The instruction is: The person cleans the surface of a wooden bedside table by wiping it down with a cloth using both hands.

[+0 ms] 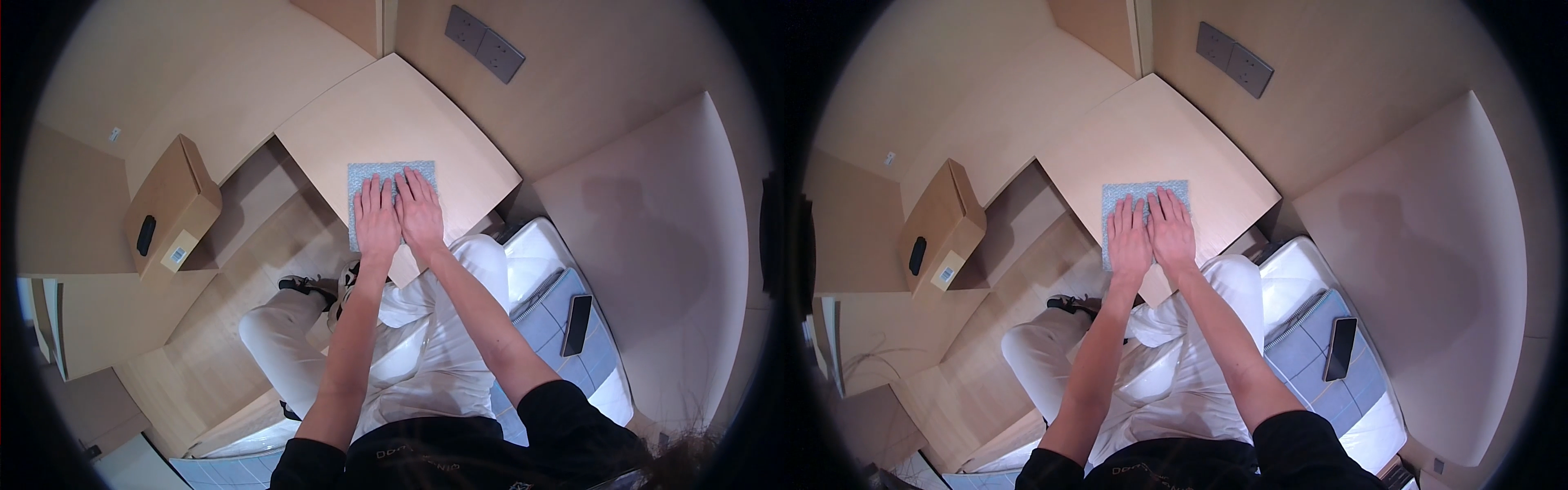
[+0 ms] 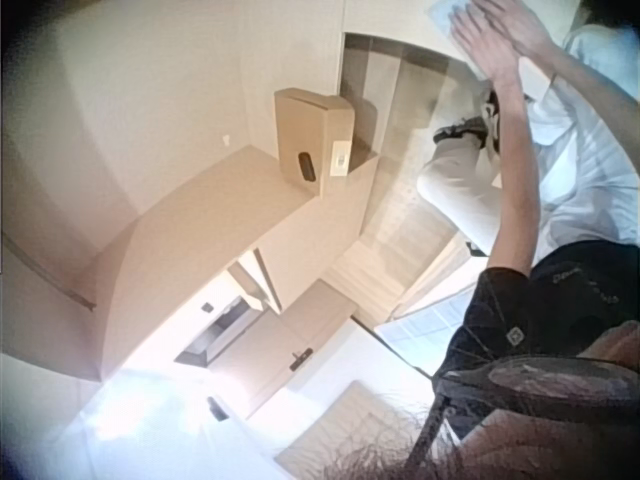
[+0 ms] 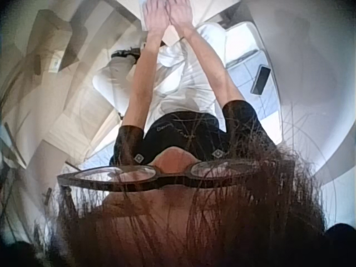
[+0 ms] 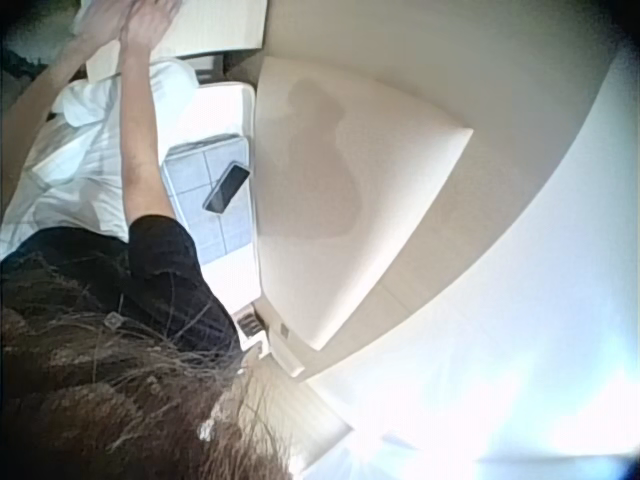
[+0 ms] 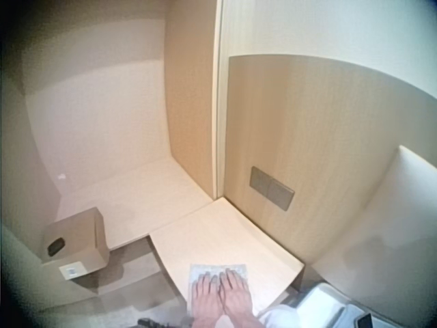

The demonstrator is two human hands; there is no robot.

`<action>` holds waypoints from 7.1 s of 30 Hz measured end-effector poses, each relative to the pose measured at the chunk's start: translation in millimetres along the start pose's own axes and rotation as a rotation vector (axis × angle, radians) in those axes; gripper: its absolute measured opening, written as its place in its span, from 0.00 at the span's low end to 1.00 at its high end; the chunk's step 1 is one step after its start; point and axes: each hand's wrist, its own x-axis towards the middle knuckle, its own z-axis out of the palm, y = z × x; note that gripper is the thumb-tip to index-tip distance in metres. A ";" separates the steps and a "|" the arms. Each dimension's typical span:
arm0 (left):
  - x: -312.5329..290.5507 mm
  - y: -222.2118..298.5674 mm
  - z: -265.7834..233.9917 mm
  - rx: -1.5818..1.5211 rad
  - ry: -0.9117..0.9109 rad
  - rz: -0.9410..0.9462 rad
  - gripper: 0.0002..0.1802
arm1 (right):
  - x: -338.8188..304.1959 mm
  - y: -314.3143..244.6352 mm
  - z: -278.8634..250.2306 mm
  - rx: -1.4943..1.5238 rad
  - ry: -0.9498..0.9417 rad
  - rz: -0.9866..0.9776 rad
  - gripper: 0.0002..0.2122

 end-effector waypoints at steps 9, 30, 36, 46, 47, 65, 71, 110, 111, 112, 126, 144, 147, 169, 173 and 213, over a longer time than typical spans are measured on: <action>3.7 0.3 -0.6 -0.016 0.007 0.001 0.28 | 3.4 2.6 2.2 0.011 0.014 -0.010 0.22; 7.8 0.2 -1.4 0.001 0.017 -0.007 0.27 | 7.0 1.9 3.2 0.025 0.004 0.002 0.22; 8.0 0.1 -0.4 0.002 0.017 -0.007 0.27 | 7.0 2.5 3.3 0.030 0.012 -0.007 0.22; 8.3 0.0 -1.9 0.002 -0.009 -0.015 0.27 | 7.7 1.2 2.9 0.035 0.018 -0.006 0.22; 8.4 -0.2 -1.8 0.003 -0.009 -0.015 0.27 | 7.8 0.9 2.8 0.037 0.020 -0.006 0.22; 14.5 -1.4 2.3 -0.001 0.036 -0.013 0.28 | 11.9 -0.5 12.7 0.093 0.053 0.173 0.16; 15.6 -0.2 1.9 -0.016 0.026 -0.024 0.28 | 12.7 3.2 14.2 0.006 0.006 0.142 0.18; 12.3 6.7 2.0 0.076 0.074 -0.140 0.38 | 15.8 -5.8 4.0 -0.015 0.002 0.166 0.32; 12.2 5.8 3.3 0.139 0.080 -0.140 0.39 | 16.2 -5.3 4.3 -0.015 0.003 0.166 0.32; 12.2 4.6 4.3 0.203 0.087 -0.141 0.40 | 16.7 -4.8 4.5 -0.004 -0.005 0.179 0.33; 18.4 0.0 2.5 -0.095 -0.029 -0.188 0.43 | 16.8 -0.5 10.8 -0.026 0.022 0.146 0.34; 19.0 -6.0 10.9 0.114 -0.075 -0.123 0.38 | 19.8 10.4 19.3 -0.113 -0.051 0.072 0.28; 20.2 -6.6 11.4 0.114 -0.075 -0.120 0.38 | 21.4 10.7 19.8 -0.127 -0.053 0.068 0.28; 32.1 -10.2 12.4 0.123 -0.058 -0.117 0.36 | 36.0 16.0 23.2 -0.145 -0.067 0.020 0.29; 37.2 -8.9 11.0 0.123 -0.074 -0.120 0.36 | 39.6 20.5 25.5 -0.165 -0.050 0.006 0.29; 13.5 -6.2 8.7 0.120 -0.046 -0.122 0.37 | 17.6 13.3 19.8 -0.140 -0.088 0.045 0.30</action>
